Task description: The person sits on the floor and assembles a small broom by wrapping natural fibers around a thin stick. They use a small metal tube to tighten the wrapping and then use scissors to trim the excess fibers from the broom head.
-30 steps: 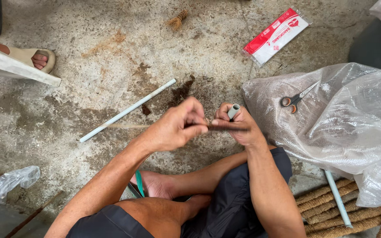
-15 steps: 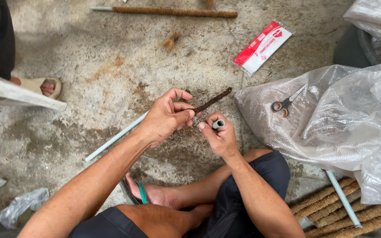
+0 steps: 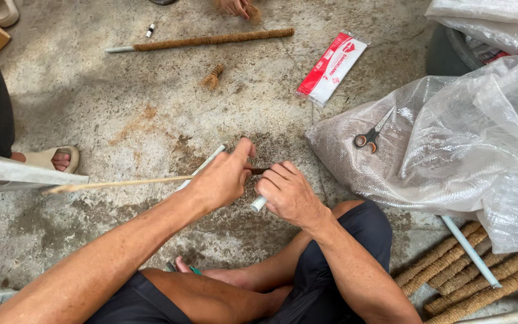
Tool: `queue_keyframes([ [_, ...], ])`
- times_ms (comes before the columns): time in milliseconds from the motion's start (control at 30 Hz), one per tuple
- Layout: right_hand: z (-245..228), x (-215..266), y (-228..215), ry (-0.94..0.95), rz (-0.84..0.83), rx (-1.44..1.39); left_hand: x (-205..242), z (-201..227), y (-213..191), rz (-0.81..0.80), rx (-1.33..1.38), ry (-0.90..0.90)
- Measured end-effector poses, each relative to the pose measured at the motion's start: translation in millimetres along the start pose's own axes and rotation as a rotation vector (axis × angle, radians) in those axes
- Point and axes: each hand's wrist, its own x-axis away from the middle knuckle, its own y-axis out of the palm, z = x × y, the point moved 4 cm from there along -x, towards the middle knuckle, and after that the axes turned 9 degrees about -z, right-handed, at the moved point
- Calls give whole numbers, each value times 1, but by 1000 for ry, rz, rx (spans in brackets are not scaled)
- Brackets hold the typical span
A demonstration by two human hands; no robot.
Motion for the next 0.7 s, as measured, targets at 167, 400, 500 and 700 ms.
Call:
queue_keyframes([
  [167,20,-2,28,67,-99,-395,3,-11,10,-296,-360,-59],
  [400,57,18,46,507,-170,-1499,17,-18,-12,-348,270,53],
  [500,58,8,45,411,112,-1891,8,-32,-7,-161,812,330],
  [700,48,-10,73,638,383,-1890,-14,-93,36,217,1350,221],
])
